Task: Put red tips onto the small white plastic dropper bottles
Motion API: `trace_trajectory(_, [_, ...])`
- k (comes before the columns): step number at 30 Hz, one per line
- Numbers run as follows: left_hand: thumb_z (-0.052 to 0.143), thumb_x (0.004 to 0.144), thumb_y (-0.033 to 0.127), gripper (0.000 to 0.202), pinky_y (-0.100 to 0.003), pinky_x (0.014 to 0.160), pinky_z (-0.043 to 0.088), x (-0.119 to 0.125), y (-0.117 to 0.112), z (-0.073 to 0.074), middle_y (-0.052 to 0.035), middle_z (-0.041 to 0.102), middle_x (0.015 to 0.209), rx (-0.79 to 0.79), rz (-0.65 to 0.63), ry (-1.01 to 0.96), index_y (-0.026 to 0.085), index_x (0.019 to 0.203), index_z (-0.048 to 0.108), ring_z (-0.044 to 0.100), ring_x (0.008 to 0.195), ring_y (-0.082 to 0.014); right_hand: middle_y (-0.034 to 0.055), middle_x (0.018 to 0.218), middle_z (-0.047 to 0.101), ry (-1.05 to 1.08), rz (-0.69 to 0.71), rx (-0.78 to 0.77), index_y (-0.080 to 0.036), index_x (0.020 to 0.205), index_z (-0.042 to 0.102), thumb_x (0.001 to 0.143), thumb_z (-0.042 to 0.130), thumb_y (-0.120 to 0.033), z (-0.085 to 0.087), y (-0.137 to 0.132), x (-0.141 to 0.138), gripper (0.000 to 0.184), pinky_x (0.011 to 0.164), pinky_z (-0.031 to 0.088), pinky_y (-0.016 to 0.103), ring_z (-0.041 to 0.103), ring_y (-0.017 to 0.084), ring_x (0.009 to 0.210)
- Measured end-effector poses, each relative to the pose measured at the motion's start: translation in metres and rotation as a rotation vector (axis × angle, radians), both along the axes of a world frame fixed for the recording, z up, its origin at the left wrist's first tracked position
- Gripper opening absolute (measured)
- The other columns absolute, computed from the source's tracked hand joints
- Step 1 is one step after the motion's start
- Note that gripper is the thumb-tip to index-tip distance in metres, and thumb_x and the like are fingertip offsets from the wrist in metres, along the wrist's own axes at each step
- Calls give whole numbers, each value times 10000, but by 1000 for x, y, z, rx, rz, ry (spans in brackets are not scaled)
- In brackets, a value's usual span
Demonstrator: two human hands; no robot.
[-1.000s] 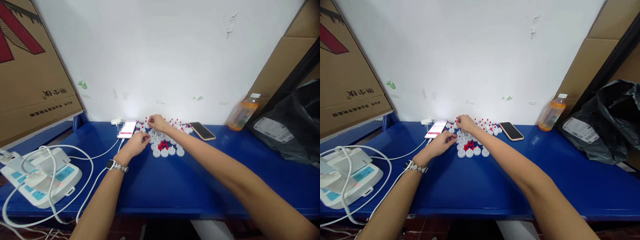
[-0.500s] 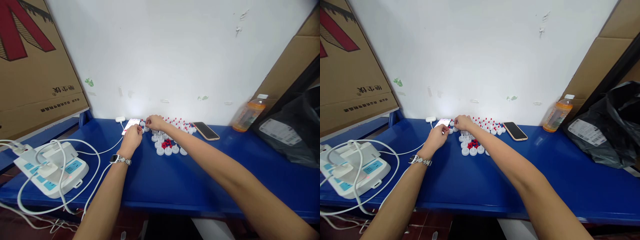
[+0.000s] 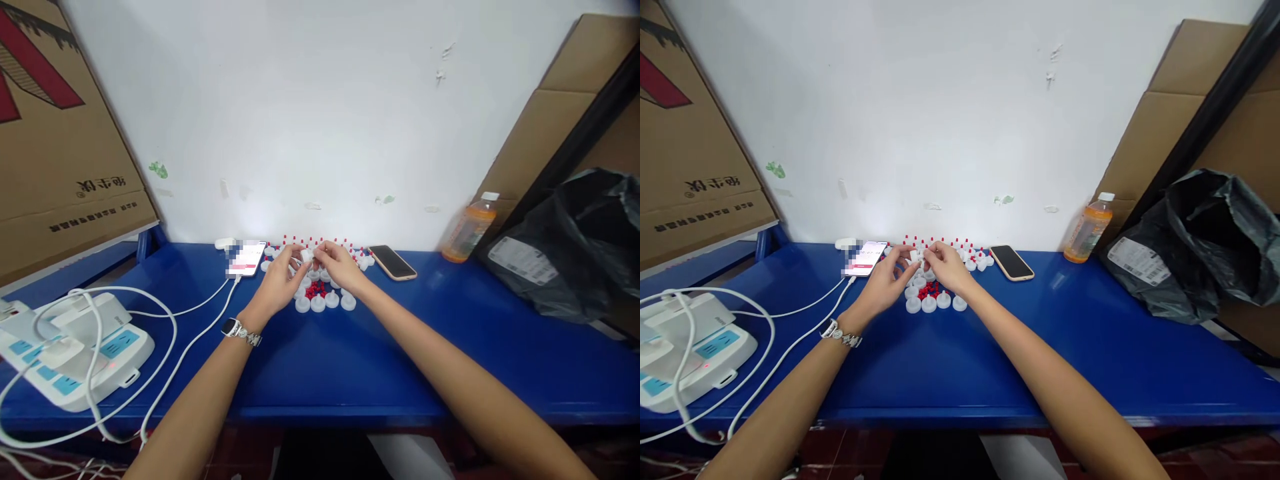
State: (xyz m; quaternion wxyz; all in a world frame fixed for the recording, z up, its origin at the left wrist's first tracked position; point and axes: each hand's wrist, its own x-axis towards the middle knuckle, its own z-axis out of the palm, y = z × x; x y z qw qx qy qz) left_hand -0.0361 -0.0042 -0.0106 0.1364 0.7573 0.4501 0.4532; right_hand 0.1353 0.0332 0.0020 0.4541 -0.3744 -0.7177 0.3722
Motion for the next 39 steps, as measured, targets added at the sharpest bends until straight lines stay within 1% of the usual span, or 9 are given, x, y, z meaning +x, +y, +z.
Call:
trace_trajectory(2, [512,965,413,358,-283,705,497,7,-3,0,-57,635,989,9,-74,-26,201,1253,507,601,805,-157,-39,617,525,-62,-24,91,-215,728,460,954,449,-431,-3,-9,5,313,600,360,266,463,126,584])
trace_trajectory(5, [530,962,379,394,-259,690,489,14,-7,0,-62,602,1057,38,-140,-70,213,1314,471,575,800,-135,-42,602,417,-92,-29,178,-217,691,402,982,370,-509,-4,-18,7,413,566,300,271,397,127,585])
trace_trajectory(9, [563,949,330,407,-239,681,468,17,-9,0,-46,587,1055,82,-180,-68,233,1336,481,541,767,-114,-40,585,351,-46,7,115,-215,652,372,972,324,-594,-5,-22,7,498,546,271,277,352,122,567])
trace_trajectory(13, [568,950,345,341,-252,715,458,20,-9,2,-46,611,1017,77,-175,-137,212,1263,539,541,775,-123,-32,581,374,-24,-87,99,-209,639,399,969,324,-606,-3,-27,7,522,549,274,281,361,122,564])
trace_trajectory(21, [602,914,455,332,-248,713,457,30,-5,1,-18,595,872,-93,-273,-471,196,1115,548,560,776,-128,-21,577,414,-70,-233,252,-219,626,355,1002,290,-546,6,-36,1,502,567,290,290,389,129,565])
trace_trajectory(25, [519,927,556,369,-258,667,456,10,3,4,13,565,757,-82,-157,-583,210,1054,552,532,661,-120,-13,598,424,-151,-336,307,-222,643,343,1022,268,-469,5,-28,16,459,606,311,297,410,145,603])
trace_trajectory(28, [621,880,497,369,-260,678,445,-8,5,8,-6,613,849,-87,-135,-403,211,1101,544,557,727,-127,7,619,480,-420,-250,355,-211,632,394,1005,345,-362,-1,-19,28,405,686,338,311,450,173,691])
trace_trajectory(32, [679,841,426,346,-279,685,439,-25,3,12,-2,631,811,-150,-105,-47,210,1085,563,568,727,-139,49,730,599,-697,-162,420,-194,656,564,918,473,-230,-8,-13,32,279,786,348,344,474,211,816])
trace_trajectory(39, [710,780,471,361,-291,641,451,-46,4,12,-32,654,864,-281,-56,166,194,999,632,608,753,-171,31,785,683,-456,-146,357,-188,748,654,907,523,-229,-5,-22,18,211,833,380,334,543,188,833])
